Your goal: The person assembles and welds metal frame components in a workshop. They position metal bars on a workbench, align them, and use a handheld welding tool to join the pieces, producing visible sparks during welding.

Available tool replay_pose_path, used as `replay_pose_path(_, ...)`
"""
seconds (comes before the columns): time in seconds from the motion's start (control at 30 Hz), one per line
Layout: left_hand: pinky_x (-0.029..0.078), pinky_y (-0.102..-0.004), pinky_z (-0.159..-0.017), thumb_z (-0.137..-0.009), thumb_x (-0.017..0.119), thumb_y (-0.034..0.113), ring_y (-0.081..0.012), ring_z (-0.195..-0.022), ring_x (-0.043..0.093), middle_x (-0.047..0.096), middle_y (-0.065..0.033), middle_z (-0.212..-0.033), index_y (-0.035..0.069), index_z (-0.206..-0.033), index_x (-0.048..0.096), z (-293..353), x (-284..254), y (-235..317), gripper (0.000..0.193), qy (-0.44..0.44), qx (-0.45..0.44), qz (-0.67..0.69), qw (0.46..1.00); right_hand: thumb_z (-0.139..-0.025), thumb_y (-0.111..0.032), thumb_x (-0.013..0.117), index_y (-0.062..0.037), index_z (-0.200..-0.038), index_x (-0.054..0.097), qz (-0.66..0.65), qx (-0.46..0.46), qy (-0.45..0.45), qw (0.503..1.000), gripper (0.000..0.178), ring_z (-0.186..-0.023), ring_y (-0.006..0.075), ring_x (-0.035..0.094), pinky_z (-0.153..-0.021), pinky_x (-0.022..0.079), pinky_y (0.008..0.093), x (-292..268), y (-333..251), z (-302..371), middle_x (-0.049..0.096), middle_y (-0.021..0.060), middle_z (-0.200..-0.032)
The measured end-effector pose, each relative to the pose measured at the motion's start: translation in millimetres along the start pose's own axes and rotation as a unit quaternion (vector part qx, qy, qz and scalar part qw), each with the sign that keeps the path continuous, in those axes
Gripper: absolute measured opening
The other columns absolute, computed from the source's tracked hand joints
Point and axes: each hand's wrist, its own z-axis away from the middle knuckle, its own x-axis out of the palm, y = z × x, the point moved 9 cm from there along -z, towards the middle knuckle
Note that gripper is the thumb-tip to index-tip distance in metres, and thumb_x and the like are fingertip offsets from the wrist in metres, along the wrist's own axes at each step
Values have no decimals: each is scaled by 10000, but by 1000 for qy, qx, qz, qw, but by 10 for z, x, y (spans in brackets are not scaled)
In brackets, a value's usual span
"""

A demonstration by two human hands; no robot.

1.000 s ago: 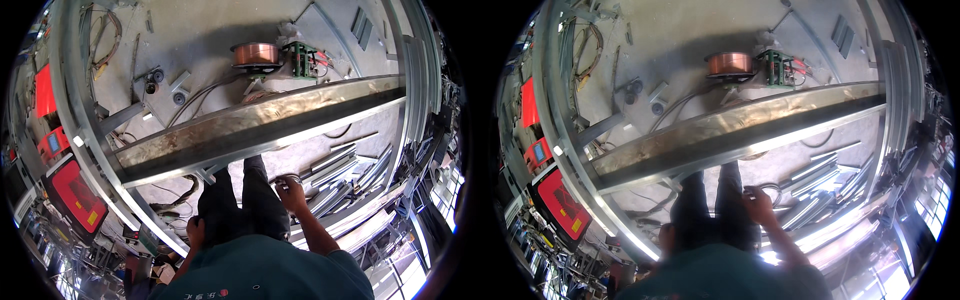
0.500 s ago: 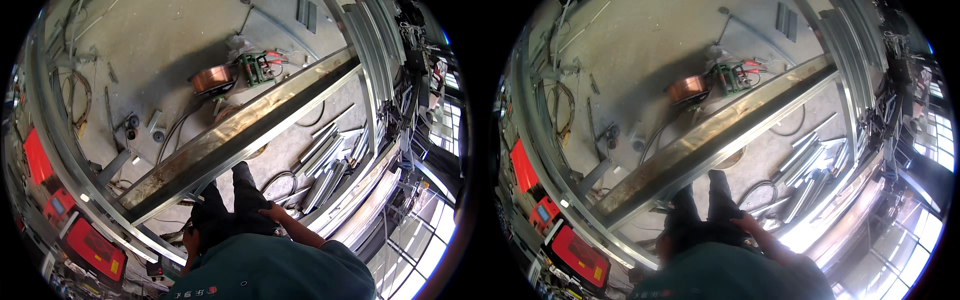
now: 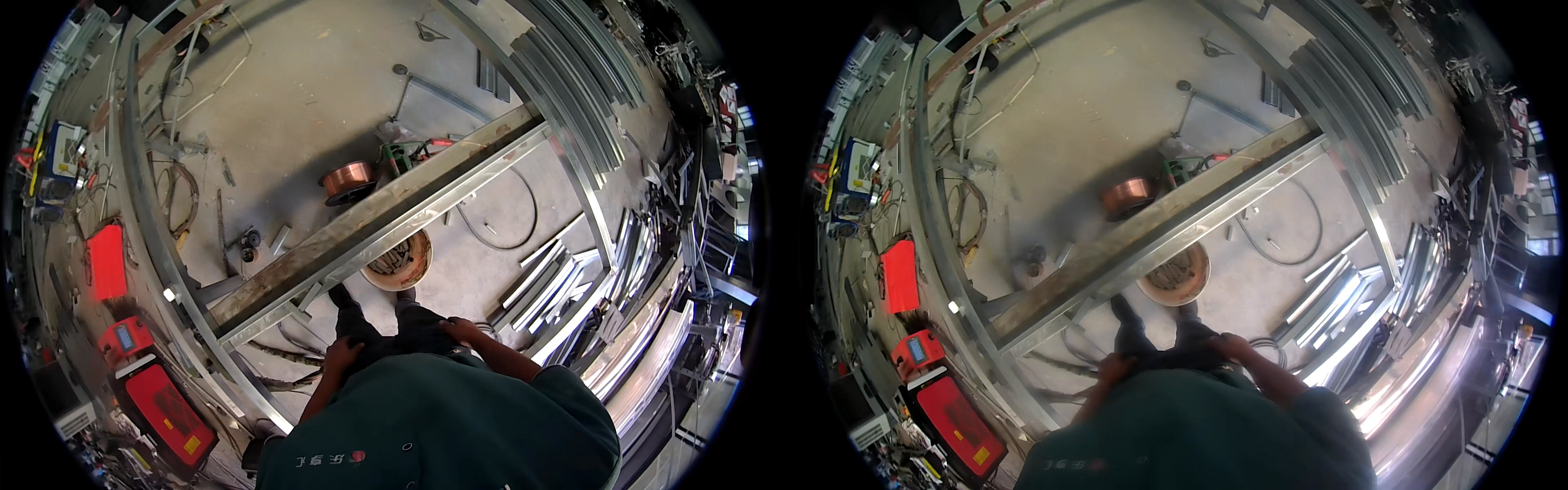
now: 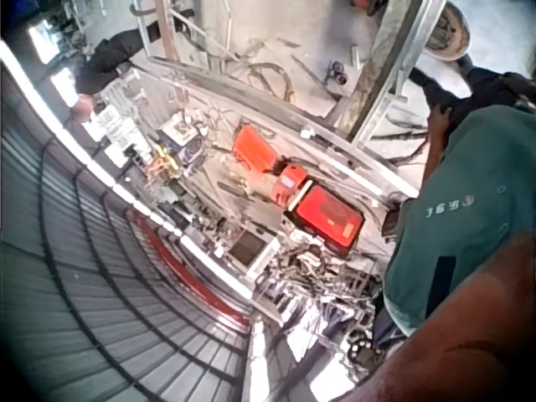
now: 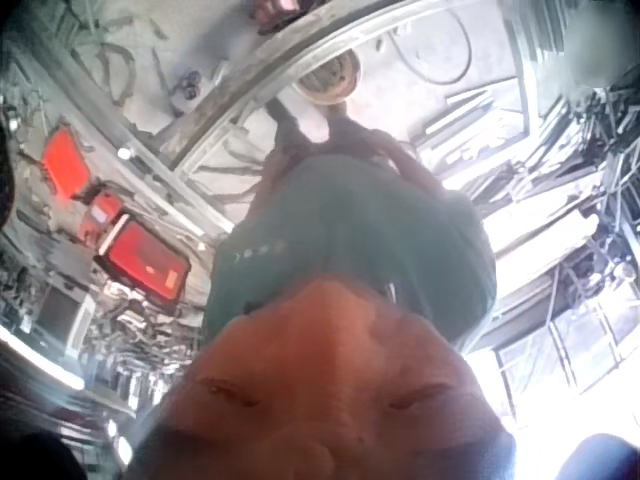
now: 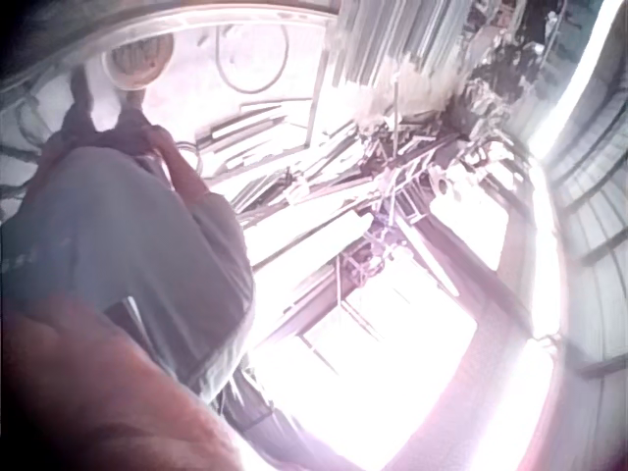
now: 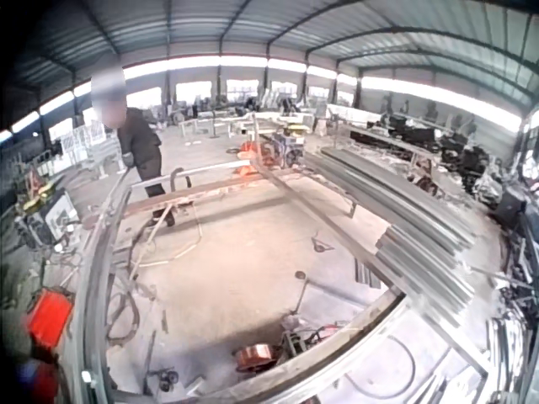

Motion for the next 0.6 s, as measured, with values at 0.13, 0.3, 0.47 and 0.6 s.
replay_pose_path(0.13,531,-535,-851,-899,618,528,-438,-973,667,708,-231,-994,71,-1068,688,59,169,26,492,58,27,15,998,-935,-461,524,-56,-1185,684,199,-93,8,976,502,-1151,408,626,-989,489,460,-193,625,96,675,240,-1200)
replay_pose_path(0.3,533,-515,-867,-899,621,508,-415,-1000,672,713,-211,-1032,74,-1142,684,96,650,-440,502,172,24,109,979,-904,-308,614,-57,-1017,738,71,-163,77,981,302,-984,355,684,-871,530,446,-645,625,558,725,185,-994)
replay_pose_path(0.47,535,-478,-862,-861,639,385,-371,-1007,691,727,-182,-1069,81,-1151,706,759,974,-969,426,105,-15,105,989,-887,-362,619,-94,-1124,714,140,-189,41,971,369,-1098,378,650,-933,513,465,-767,461,578,687,205,-1156)
replay_pose_path(0.6,528,-451,-857,-825,633,366,-344,-1013,699,735,-195,-1036,66,-1065,751,1758,442,161,402,-46,-136,570,809,-926,-300,630,-60,-1112,697,-14,-281,100,954,311,-1123,335,627,-972,489,421,-622,504,500,669,179,-1165)
